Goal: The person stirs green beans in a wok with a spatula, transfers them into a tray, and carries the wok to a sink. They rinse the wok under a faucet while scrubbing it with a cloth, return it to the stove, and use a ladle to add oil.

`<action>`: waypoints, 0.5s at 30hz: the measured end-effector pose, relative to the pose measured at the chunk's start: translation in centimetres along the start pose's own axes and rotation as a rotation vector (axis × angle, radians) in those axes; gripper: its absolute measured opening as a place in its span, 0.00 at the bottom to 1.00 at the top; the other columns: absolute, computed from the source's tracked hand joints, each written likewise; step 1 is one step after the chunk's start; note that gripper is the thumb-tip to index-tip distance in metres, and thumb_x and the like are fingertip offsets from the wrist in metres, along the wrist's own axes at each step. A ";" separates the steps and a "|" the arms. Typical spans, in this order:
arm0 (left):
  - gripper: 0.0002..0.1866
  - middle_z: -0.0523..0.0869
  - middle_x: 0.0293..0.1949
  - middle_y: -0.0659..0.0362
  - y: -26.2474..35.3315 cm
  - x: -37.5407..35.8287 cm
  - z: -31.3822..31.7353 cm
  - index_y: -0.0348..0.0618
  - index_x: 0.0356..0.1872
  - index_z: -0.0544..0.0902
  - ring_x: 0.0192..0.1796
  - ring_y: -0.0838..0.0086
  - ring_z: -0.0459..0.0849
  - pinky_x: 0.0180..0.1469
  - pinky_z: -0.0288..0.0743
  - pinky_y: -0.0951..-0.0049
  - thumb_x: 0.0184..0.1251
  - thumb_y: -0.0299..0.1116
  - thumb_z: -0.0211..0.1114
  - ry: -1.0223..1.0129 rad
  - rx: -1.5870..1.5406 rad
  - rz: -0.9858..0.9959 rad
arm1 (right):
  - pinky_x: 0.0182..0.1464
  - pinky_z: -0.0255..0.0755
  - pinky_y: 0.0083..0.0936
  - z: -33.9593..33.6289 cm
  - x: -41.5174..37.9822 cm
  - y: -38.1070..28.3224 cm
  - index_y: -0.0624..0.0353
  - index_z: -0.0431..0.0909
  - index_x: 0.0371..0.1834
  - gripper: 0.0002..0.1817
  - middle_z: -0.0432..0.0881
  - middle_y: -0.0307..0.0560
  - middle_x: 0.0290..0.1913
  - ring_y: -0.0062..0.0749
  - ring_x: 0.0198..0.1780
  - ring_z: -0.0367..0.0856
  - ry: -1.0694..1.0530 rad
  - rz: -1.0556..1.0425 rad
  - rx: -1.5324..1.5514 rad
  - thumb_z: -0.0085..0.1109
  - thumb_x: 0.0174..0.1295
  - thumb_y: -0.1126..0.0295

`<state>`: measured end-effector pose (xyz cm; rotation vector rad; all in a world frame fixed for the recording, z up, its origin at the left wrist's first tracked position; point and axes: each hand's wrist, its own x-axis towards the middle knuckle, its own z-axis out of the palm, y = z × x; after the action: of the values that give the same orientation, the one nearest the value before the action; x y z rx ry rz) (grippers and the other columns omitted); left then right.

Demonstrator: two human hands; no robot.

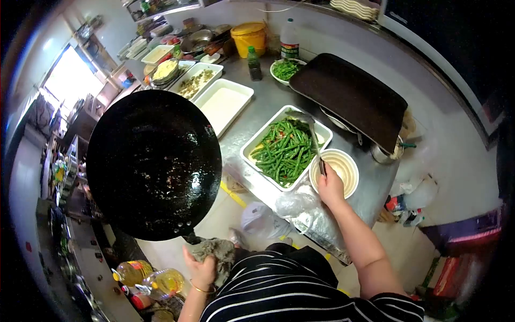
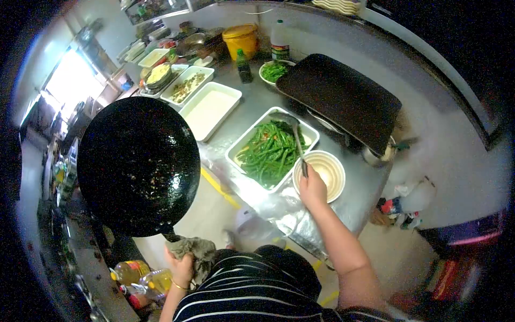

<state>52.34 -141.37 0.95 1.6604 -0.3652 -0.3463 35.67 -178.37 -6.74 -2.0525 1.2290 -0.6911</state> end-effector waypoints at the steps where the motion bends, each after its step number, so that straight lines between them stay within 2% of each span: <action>1: 0.23 0.79 0.42 0.58 0.3 0.0 -0.4 0.36 0.51 0.69 0.45 0.72 0.79 0.51 0.73 0.71 0.49 0.17 0.57 0.002 -0.042 0.002 | 0.51 0.72 0.43 -0.2 -0.3 0.0 0.58 0.71 0.61 0.23 0.80 0.61 0.46 0.58 0.47 0.79 0.033 -0.027 0.017 0.45 0.61 0.68; 6: 0.24 0.79 0.42 0.58 -1.6 0.9 -3.8 0.37 0.51 0.69 0.45 0.73 0.79 0.51 0.73 0.72 0.48 0.16 0.56 0.003 0.009 0.005 | 0.53 0.72 0.37 0.1 -0.8 -0.2 0.61 0.70 0.62 0.23 0.81 0.62 0.48 0.55 0.50 0.80 0.046 -0.032 0.153 0.46 0.63 0.71; 7: 0.24 0.79 0.42 0.58 -2.2 1.4 -4.7 0.37 0.51 0.69 0.45 0.72 0.79 0.51 0.73 0.72 0.49 0.16 0.56 0.002 0.016 -0.012 | 0.53 0.72 0.33 0.5 -1.3 -0.4 0.62 0.70 0.62 0.23 0.81 0.61 0.48 0.49 0.50 0.81 0.090 -0.007 0.157 0.47 0.63 0.72; 10: 0.26 0.79 0.44 0.57 -2.9 2.4 -6.9 0.37 0.54 0.69 0.46 0.71 0.79 0.52 0.73 0.71 0.48 0.17 0.56 -0.006 -0.052 -0.082 | 0.53 0.72 0.30 0.8 -1.5 -1.3 0.63 0.70 0.63 0.23 0.82 0.57 0.47 0.42 0.48 0.82 0.025 0.038 0.205 0.47 0.63 0.73; 11: 0.26 0.78 0.44 0.57 -3.2 2.8 -8.0 0.37 0.54 0.69 0.46 0.71 0.79 0.52 0.73 0.71 0.48 0.17 0.56 -0.012 -0.064 -0.098 | 0.44 0.73 0.25 2.0 -1.8 -0.3 0.62 0.69 0.62 0.22 0.82 0.50 0.40 0.33 0.39 0.80 0.080 -0.009 0.216 0.47 0.64 0.73; 14: 0.27 0.78 0.45 0.56 -5.7 4.4 -12.5 0.37 0.55 0.68 0.47 0.71 0.78 0.54 0.72 0.70 0.48 0.17 0.56 0.011 -0.070 -0.144 | 0.29 0.69 0.20 4.3 -3.8 -1.8 0.60 0.69 0.59 0.19 0.77 0.41 0.31 0.24 0.26 0.74 0.123 0.193 0.513 0.46 0.65 0.73; 15: 0.27 0.78 0.45 0.56 -7.0 4.8 -14.2 0.37 0.55 0.68 0.47 0.71 0.78 0.54 0.71 0.71 0.48 0.18 0.56 0.021 -0.069 -0.154 | 0.18 0.59 0.16 4.3 -4.7 -5.6 0.57 0.69 0.54 0.14 0.70 0.35 0.25 0.17 0.18 0.65 0.099 0.288 0.604 0.44 0.66 0.72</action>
<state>63.03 -129.90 -4.39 1.6268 -0.2076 -0.4514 39.85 -171.02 -5.87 -1.3341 1.1582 -0.8990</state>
